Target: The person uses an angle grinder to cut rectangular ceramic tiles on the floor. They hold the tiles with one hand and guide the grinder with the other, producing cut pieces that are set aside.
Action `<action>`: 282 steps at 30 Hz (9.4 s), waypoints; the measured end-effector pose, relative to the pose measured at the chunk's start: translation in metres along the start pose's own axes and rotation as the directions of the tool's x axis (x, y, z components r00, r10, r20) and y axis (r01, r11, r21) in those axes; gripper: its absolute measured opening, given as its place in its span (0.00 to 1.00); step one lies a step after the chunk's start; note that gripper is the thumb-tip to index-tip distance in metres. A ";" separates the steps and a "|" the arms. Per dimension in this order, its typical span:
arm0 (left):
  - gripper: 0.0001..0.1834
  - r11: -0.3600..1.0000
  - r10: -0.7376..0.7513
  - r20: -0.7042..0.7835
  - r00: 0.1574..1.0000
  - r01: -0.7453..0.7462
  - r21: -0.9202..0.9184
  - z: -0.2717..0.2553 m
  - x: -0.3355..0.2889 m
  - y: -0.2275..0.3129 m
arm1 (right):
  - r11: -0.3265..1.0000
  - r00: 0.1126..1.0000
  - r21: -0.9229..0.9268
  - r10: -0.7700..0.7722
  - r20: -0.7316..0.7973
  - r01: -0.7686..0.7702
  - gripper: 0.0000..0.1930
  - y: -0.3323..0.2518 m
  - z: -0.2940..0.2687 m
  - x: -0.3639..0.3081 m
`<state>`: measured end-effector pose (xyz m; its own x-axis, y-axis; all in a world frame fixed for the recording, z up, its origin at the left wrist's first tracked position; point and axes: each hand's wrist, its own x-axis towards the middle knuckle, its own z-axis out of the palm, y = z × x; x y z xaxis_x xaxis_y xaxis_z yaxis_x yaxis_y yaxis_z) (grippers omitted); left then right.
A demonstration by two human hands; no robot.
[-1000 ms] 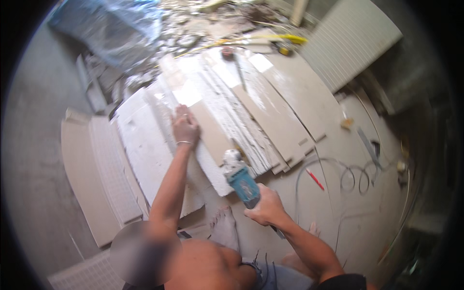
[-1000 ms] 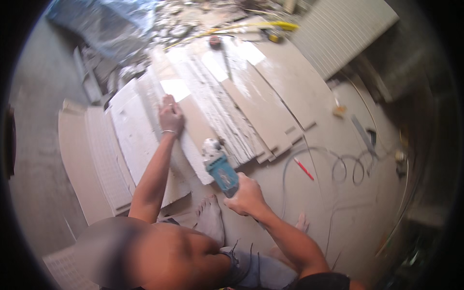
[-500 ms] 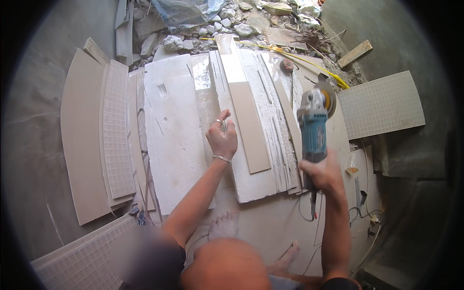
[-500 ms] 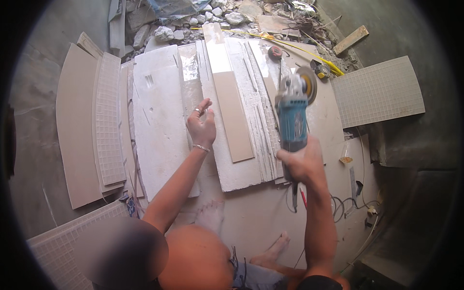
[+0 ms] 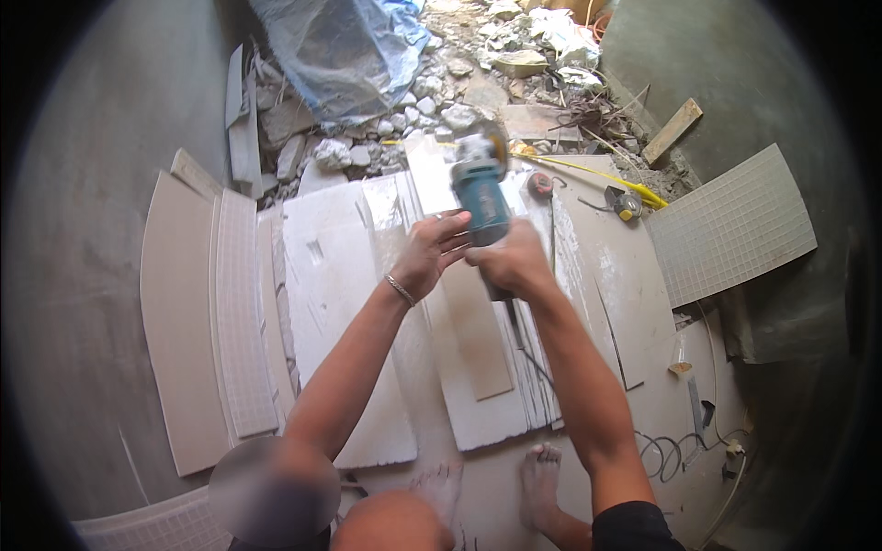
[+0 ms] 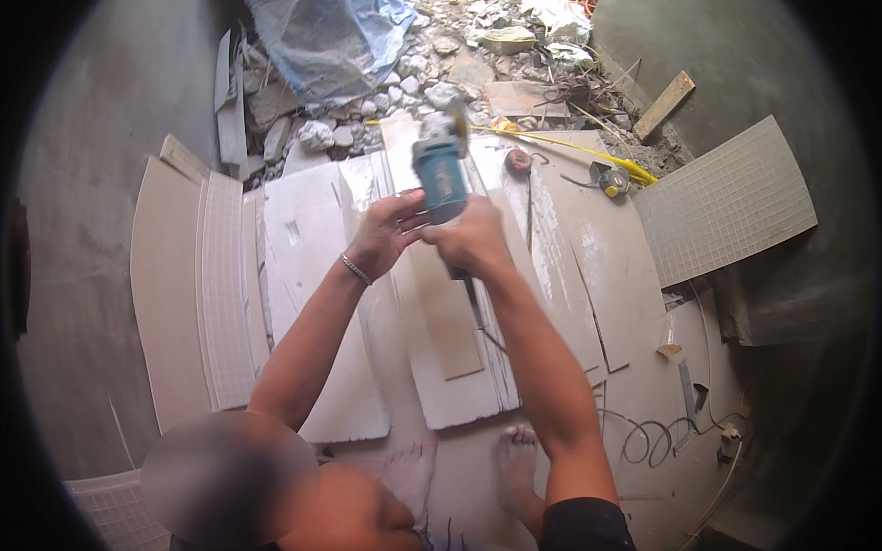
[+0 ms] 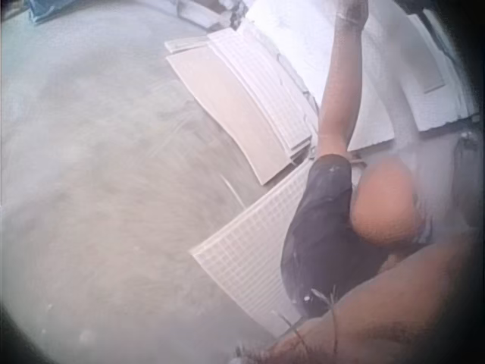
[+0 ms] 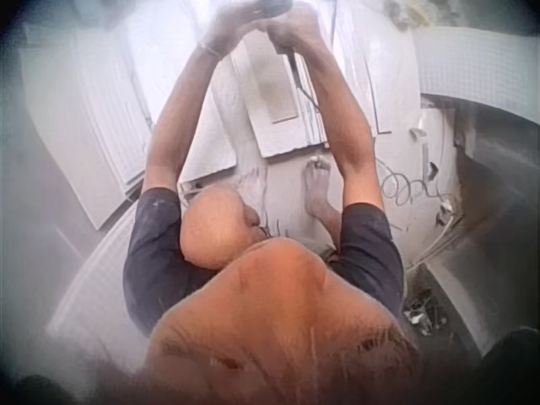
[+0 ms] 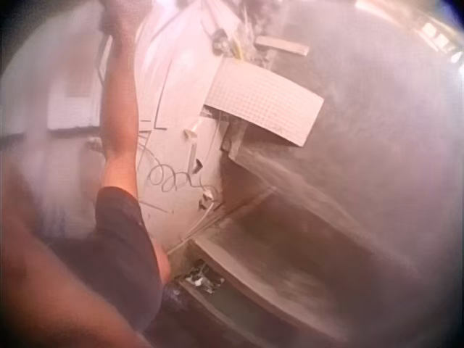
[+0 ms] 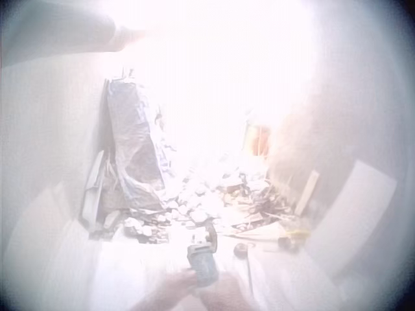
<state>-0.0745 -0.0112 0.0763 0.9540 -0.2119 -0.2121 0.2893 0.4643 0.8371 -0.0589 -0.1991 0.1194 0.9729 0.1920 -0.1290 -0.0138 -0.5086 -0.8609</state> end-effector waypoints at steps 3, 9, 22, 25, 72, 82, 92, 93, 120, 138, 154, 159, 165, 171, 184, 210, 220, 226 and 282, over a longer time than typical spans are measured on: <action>0.26 0.997 0.066 -0.229 0.971 -0.055 0.057 -0.036 0.045 -0.004 | 0.994 0.997 -0.089 0.067 -0.029 -0.069 0.32 0.004 0.024 0.040; 0.35 0.389 0.568 -0.381 0.730 0.170 0.905 -0.120 0.133 -0.018 | 0.994 0.992 -0.051 0.093 -0.088 -0.098 0.28 0.018 0.023 0.069; 0.36 0.512 0.299 -0.415 0.859 0.223 0.830 -0.198 0.281 0.036 | 0.990 0.975 0.044 0.142 -0.168 -0.137 0.13 0.029 -0.063 0.003; 0.31 0.581 0.198 -0.356 0.913 0.184 0.793 -0.201 0.272 0.045 | 0.986 0.974 0.050 0.165 -0.153 -0.159 0.14 0.033 -0.069 -0.012; 0.23 0.487 0.520 -0.045 0.853 -0.253 0.836 -0.167 0.140 -0.094 | 0.945 0.946 -0.036 0.324 0.015 -0.324 0.31 0.031 0.075 0.076; 0.23 0.284 0.473 -0.014 0.881 -0.138 0.949 -0.184 0.144 -0.094 | 0.926 0.926 -0.042 0.377 0.027 -0.375 0.29 0.027 0.075 0.076; 0.20 0.520 0.492 -0.052 0.869 -0.246 0.818 -0.187 0.146 -0.099 | 0.922 0.922 -0.040 0.385 0.031 -0.384 0.29 0.024 0.073 0.076; 0.20 0.522 0.493 -0.051 0.869 -0.248 0.816 -0.188 0.147 -0.100 | 0.922 0.922 -0.040 0.385 0.026 -0.384 0.29 0.023 0.073 0.077; 0.25 0.678 0.439 -0.122 0.890 -0.239 0.695 -0.180 0.145 -0.099 | 0.932 0.931 -0.041 0.363 0.042 -0.361 0.33 0.029 0.077 0.083; 0.19 0.777 0.410 -0.191 0.892 -0.231 0.586 -0.188 0.148 -0.099 | 0.926 0.923 -0.021 0.378 0.071 -0.377 0.31 0.032 0.074 0.065; 0.28 0.763 0.373 -0.121 0.920 -0.230 0.604 -0.183 0.147 -0.100 | 0.912 0.912 -0.043 0.410 0.031 -0.408 0.29 0.024 0.075 0.090; 0.30 0.756 0.415 -0.106 0.904 -0.278 0.593 -0.179 0.145 -0.099 | 0.905 0.903 -0.043 0.426 0.056 -0.424 0.30 0.023 0.075 0.096; 0.31 0.760 0.441 -0.108 0.891 -0.306 0.574 -0.174 0.143 -0.101 | 0.912 0.910 -0.045 0.410 0.066 -0.408 0.31 0.024 0.075 0.097; 0.27 0.795 0.398 -0.159 0.903 -0.253 0.551 -0.172 0.143 -0.096 | 0.919 0.917 -0.053 0.394 0.063 -0.391 0.34 0.028 0.076 0.089; 0.22 0.783 0.389 -0.174 0.905 -0.225 0.580 -0.177 0.146 -0.096 | 0.902 0.898 -0.015 0.431 0.089 -0.432 0.30 0.027 0.064 0.054; 0.22 0.668 0.471 -0.121 0.874 -0.264 0.696 -0.176 0.144 -0.094 | 0.909 0.904 -0.073 0.417 0.100 -0.411 0.34 0.026 0.066 0.066; 0.19 0.619 0.444 -0.127 0.887 -0.201 0.759 -0.175 0.143 -0.095 | 0.895 0.890 -0.065 0.446 0.097 -0.442 0.30 0.027 0.062 0.044; 0.20 0.765 0.405 -0.180 0.896 -0.224 0.604 -0.170 0.144 -0.096 | 0.913 0.910 -0.078 0.406 0.083 -0.400 0.29 0.033 0.063 0.037; 0.24 0.390 0.578 -0.015 0.816 -0.260 0.883 -0.178 0.147 -0.097 | 0.884 0.871 -0.050 0.467 0.151 -0.465 0.26 0.040 0.049 -0.011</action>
<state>0.0514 0.0660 -0.1260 0.9466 0.1084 0.3036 -0.2053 -0.5236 0.8269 -0.0813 -0.1805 0.0628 0.8061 0.0569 -0.5890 -0.4530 -0.5811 -0.6761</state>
